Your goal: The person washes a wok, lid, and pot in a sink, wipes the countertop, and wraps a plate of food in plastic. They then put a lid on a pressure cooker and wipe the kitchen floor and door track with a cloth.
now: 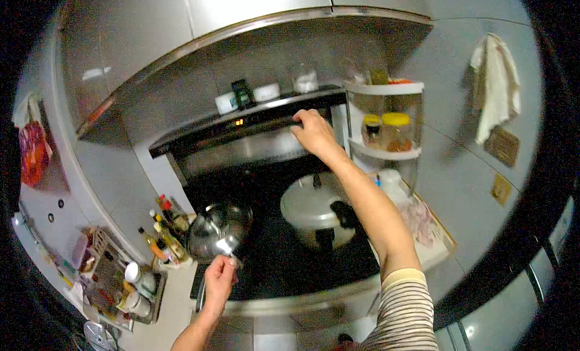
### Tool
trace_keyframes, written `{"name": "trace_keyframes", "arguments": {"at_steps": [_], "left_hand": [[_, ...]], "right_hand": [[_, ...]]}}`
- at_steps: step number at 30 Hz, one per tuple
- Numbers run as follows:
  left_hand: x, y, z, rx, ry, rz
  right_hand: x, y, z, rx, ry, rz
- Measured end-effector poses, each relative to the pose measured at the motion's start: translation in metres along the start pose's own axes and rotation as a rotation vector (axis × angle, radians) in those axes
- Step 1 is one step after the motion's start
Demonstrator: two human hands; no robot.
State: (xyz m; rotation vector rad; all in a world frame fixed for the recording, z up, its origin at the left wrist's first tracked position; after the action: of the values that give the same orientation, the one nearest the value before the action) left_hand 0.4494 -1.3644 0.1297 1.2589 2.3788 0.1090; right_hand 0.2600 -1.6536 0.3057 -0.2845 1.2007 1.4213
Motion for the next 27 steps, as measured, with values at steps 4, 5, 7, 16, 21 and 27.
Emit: {"name": "trace_keyframes", "arguments": {"at_steps": [4, 5, 7, 16, 21, 27], "left_hand": [[-0.071, -0.043, -0.024, -0.047, 0.046, 0.062], [-0.084, -0.050, -0.026, -0.065, 0.011, 0.091], [-0.103, -0.058, -0.037, -0.151, -0.052, 0.095], [-0.164, -0.073, -0.054, -0.211, -0.198, 0.052], [-0.174, -0.079, -0.106, -0.152, -0.406, -0.117], [-0.205, -0.092, -0.153, -0.484, -1.016, -0.238]], "right_hand": [[-0.100, -0.004, -0.063, 0.037, -0.091, -0.175], [-0.128, -0.009, -0.080, 0.046, -0.143, -0.170], [-0.162, -0.015, -0.093, 0.029, -0.133, -0.295], [-0.198, -0.020, -0.114, 0.129, 0.019, -0.268], [-0.126, -0.009, -0.076, 0.201, 0.549, -0.248], [-0.031, -0.006, -0.025, 0.204, 0.806, -0.028]]}}
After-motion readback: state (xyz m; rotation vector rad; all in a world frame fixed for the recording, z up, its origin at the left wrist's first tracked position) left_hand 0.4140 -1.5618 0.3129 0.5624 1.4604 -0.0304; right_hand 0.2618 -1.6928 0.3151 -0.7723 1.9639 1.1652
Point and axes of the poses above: each hand's wrist, its own x-axis away from the middle knuckle, its own y-axis out of the back of the hand, z = x × y, the point moved 2 cm from there along -x, towards the middle knuckle, and after that the axes turned 1 degree about y, right-handed, at the moved point
